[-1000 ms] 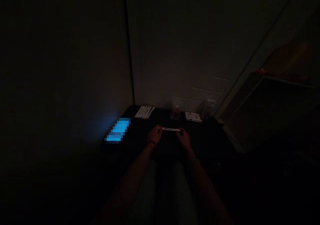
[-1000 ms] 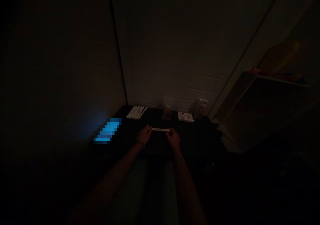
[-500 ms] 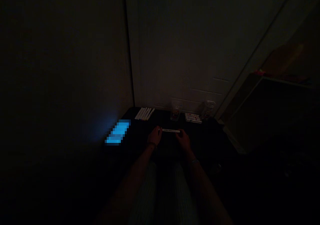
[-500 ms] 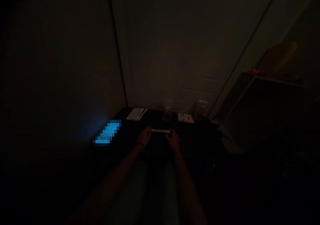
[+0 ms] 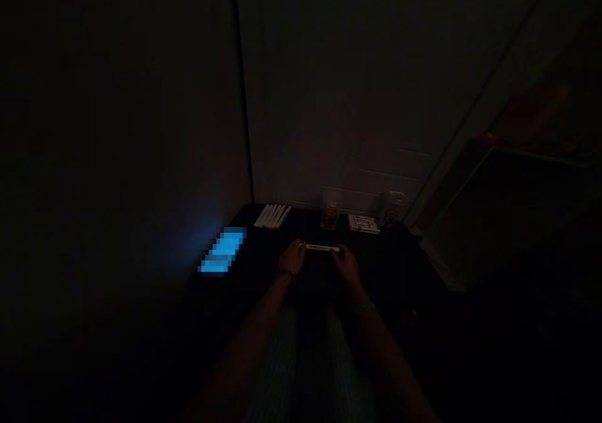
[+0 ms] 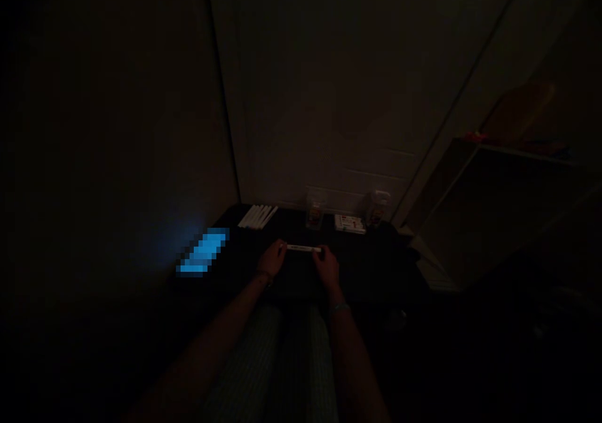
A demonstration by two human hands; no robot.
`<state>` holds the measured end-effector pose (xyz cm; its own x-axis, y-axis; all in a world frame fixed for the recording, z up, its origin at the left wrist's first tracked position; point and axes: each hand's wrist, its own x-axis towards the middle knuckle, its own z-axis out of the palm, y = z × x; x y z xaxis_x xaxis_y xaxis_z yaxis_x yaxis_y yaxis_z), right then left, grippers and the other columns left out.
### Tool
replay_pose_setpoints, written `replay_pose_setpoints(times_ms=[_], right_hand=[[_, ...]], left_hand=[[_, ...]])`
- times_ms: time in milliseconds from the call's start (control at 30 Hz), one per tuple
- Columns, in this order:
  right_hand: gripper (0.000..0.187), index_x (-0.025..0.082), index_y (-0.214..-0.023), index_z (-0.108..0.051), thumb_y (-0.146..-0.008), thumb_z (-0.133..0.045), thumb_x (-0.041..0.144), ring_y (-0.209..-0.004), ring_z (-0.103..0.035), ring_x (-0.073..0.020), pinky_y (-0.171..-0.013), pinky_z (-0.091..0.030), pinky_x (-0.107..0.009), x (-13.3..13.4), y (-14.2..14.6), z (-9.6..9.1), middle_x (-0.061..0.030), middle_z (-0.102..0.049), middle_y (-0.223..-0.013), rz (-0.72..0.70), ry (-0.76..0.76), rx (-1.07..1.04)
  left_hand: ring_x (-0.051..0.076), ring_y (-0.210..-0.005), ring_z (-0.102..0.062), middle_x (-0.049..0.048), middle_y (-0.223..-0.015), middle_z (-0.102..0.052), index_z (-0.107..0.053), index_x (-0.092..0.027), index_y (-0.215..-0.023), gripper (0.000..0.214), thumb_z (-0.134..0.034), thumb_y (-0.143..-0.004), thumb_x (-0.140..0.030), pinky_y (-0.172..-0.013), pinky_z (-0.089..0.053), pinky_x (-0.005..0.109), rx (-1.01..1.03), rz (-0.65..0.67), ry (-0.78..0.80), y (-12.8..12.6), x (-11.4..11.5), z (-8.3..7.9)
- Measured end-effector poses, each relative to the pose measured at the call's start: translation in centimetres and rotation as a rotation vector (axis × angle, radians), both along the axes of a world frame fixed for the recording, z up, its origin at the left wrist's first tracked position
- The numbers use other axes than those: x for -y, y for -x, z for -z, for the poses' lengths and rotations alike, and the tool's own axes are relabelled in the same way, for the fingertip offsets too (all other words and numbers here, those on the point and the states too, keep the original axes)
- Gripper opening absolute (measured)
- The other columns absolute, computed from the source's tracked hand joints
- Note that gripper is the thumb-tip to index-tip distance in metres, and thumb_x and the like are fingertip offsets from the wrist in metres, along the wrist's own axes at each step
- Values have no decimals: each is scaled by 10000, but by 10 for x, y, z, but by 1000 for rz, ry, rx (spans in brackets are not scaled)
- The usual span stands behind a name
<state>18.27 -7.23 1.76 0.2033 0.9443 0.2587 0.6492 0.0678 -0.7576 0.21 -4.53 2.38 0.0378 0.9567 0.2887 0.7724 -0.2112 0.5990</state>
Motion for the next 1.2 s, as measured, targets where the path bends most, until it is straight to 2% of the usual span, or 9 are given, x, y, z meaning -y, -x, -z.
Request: replay_pose_setpoints(times_ms=[367,633,867,1200], right_hand=[[334,252,-970,-516,-797,-331,469,-757,-542,-130,-646,-383,-218,-2,-1,3,-3,-585,-850,14,-13,54],[357,278,-1003,-503,-716,-459,487,-726,-542,-123,-635,-391,-219,1,2,-2,24,-583,-832,0,26,35],[342,268,-991,-518,-746,-415,482,-753,-548,-130,-657,-398,-225,0,2,0,6,-588,-839,11,15,7],[338,253,-989,-523,-791,-338,455,-784,-542,-128,-683,-398,-223,-1,-1,2,1,-588,-868,10,-9,-24]], left_hand=[[102,-869,-502,17,-949,-543,-488,-221,-921,303,-238,-844,-375,-750,-357,212,12,28,-58,2,-5,8],[116,-837,-529,24,-931,-579,-473,-229,-920,323,-220,-842,-413,-674,-346,212,-2,0,20,2,0,0],[130,-726,-558,33,-806,-606,-468,-234,-967,374,-211,-825,-466,-580,-330,213,-2,-49,92,2,1,-2],[122,-712,-550,18,-790,-598,-484,-240,-931,386,-225,-809,-500,-577,-331,204,108,-77,97,4,-4,1]])
